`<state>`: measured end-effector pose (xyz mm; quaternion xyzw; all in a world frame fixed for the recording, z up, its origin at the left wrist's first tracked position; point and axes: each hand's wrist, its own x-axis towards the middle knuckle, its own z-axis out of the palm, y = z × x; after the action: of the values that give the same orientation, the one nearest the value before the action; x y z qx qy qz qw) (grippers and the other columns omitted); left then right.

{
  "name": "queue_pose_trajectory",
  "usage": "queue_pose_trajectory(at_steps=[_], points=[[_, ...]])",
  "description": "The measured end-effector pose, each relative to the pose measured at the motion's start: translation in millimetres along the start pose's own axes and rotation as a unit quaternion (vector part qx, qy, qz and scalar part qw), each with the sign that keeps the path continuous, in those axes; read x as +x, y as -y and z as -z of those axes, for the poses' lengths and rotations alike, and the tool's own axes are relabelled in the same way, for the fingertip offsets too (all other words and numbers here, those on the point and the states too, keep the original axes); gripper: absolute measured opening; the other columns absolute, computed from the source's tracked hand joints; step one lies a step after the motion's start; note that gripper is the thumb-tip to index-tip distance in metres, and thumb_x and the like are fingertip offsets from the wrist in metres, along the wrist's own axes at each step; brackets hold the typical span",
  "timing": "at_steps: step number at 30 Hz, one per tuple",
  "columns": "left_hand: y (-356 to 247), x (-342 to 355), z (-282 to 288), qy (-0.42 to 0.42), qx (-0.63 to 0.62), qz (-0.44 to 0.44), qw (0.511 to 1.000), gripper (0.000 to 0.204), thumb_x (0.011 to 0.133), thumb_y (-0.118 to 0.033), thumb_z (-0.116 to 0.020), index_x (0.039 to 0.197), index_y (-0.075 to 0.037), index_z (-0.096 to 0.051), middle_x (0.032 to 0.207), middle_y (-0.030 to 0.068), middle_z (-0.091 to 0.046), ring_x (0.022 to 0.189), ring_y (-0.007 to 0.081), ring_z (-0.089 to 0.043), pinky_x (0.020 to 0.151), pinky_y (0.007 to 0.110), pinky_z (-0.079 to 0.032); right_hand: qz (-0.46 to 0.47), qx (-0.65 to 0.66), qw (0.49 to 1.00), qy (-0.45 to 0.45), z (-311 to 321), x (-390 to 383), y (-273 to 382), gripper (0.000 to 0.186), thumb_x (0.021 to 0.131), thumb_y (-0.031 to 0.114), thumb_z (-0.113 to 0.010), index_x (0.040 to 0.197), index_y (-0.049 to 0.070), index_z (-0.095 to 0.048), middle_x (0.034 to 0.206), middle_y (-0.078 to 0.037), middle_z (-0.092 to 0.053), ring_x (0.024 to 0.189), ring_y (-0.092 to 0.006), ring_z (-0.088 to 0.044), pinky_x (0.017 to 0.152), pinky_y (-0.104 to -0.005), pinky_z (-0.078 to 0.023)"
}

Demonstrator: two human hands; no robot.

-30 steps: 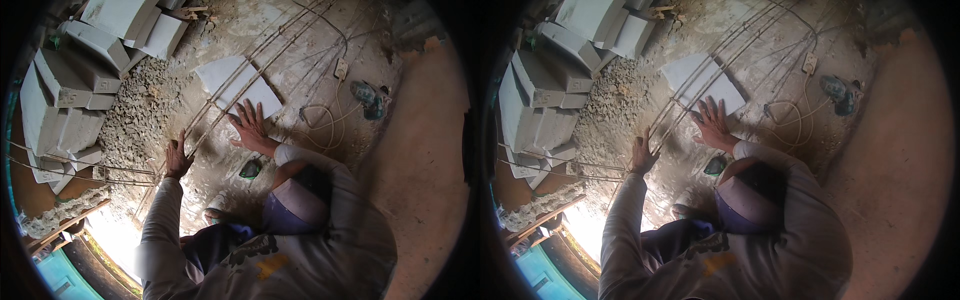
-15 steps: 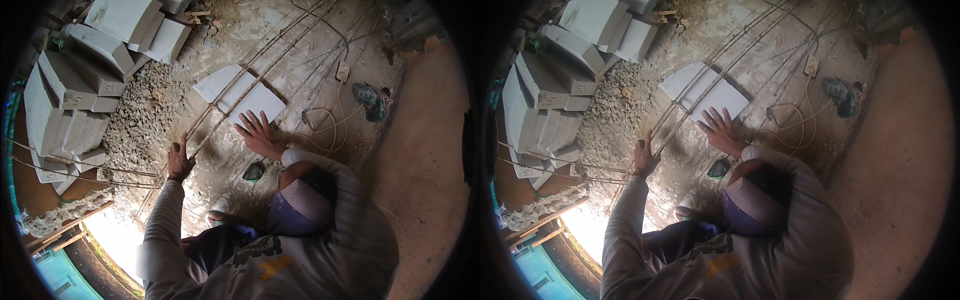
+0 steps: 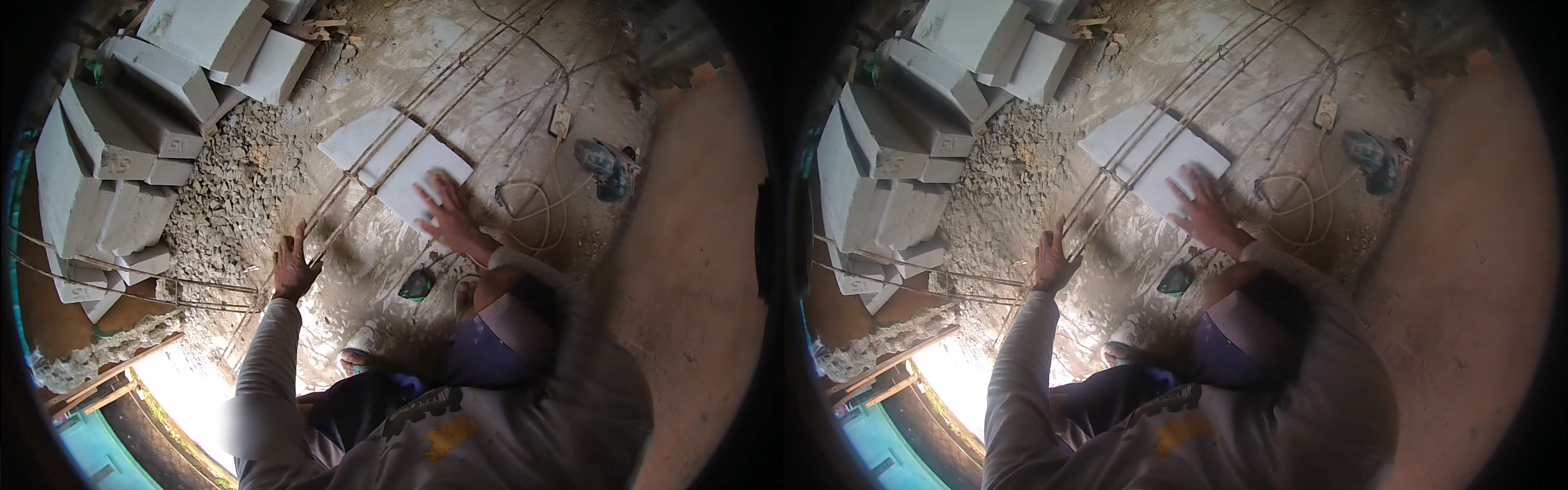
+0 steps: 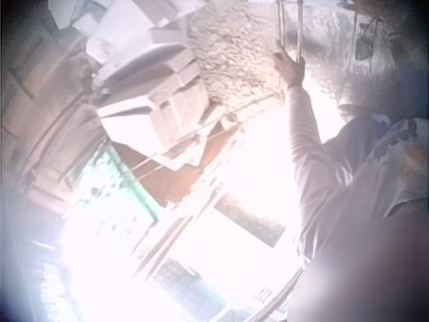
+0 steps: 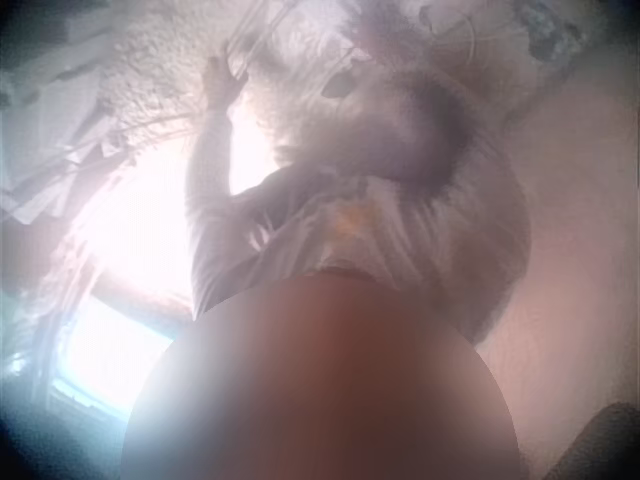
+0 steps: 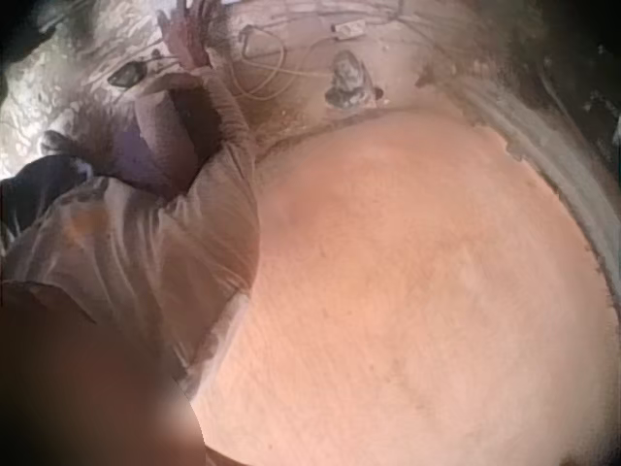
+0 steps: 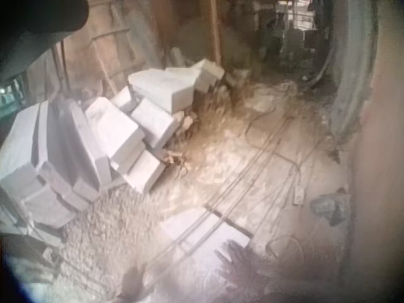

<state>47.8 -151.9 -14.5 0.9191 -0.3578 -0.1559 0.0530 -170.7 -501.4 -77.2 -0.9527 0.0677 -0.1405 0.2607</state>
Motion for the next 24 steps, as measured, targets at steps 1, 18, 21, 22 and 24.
queue_pose_trajectory(at_steps=[1,18,21,22,24], points=[[5.3,-6.9,2.3,-0.008,0.001,0.001,1.0,0.123,0.076,-0.026,-0.091,0.173,-0.03,-0.015,0.133,0.0199,-0.052,0.124,0.0403,-0.053,0.107,0.053,-0.043,-0.061,0.06,0.994,-0.075,15.9,-3.5,-8.7,0.075,0.099,0.025,-0.073,0.164,0.012,-0.038,0.165,-0.027,-0.034,0.154,-0.0472,-0.031,0.126,-0.0566,-0.03],[25.7,3.6,12.6,0.133,-0.094,-0.005,0.987,0.121,0.078,-0.019,-0.093,0.172,-0.017,-0.017,0.174,0.0105,-0.035,0.154,0.0508,-0.034,0.13,0.052,-0.027,-0.568,0.121,0.701,-0.414,200.6,-186.9,-262.1,0.049,0.107,0.03,-0.069,0.145,0.001,-0.06,0.14,-0.019,-0.066,0.127,-0.0308,-0.064,0.108,-0.0435,-0.047],[28.9,-6.4,18.2,0.111,-0.061,-0.001,0.992,0.12,0.078,-0.02,-0.092,0.172,-0.014,-0.016,0.168,0.0183,-0.042,0.15,0.0489,-0.039,0.125,0.051,-0.034,-0.547,0.089,0.727,-0.406,197.3,-167.6,-252.6,0.048,0.107,0.031,-0.069,0.143,0.001,-0.062,0.137,-0.019,-0.069,0.127,-0.0296,-0.065,0.107,-0.0422,-0.048],[17.2,-2.0,22.1,0.127,-0.073,0.035,0.989,0.121,0.077,-0.021,-0.093,0.171,-0.013,-0.017,0.162,0.0245,-0.045,0.146,0.0498,-0.042,0.122,0.051,-0.038,-0.542,0.072,0.737,-0.398,201.1,-168.0,-252.4,0.047,0.107,0.031,-0.069,0.143,0.001,-0.063,0.136,-0.019,-0.07,0.127,-0.0292,-0.065,0.107,-0.0417,-0.049],[16.5,-3.4,29.4,0.102,-0.06,0.054,0.992,0.121,0.076,-0.022,-0.093,0.171,-0.014,-0.017,0.158,0.0276,-0.049,0.145,0.05,-0.045,0.121,0.052,-0.041,-0.531,0.056,0.764,-0.361,196.7,-182.1,-275.4,0.048,0.107,0.032,-0.069,0.143,0.001,-0.063,0.136,-0.019,-0.07,0.126,-0.03,-0.066,0.106,-0.042,-0.049]])
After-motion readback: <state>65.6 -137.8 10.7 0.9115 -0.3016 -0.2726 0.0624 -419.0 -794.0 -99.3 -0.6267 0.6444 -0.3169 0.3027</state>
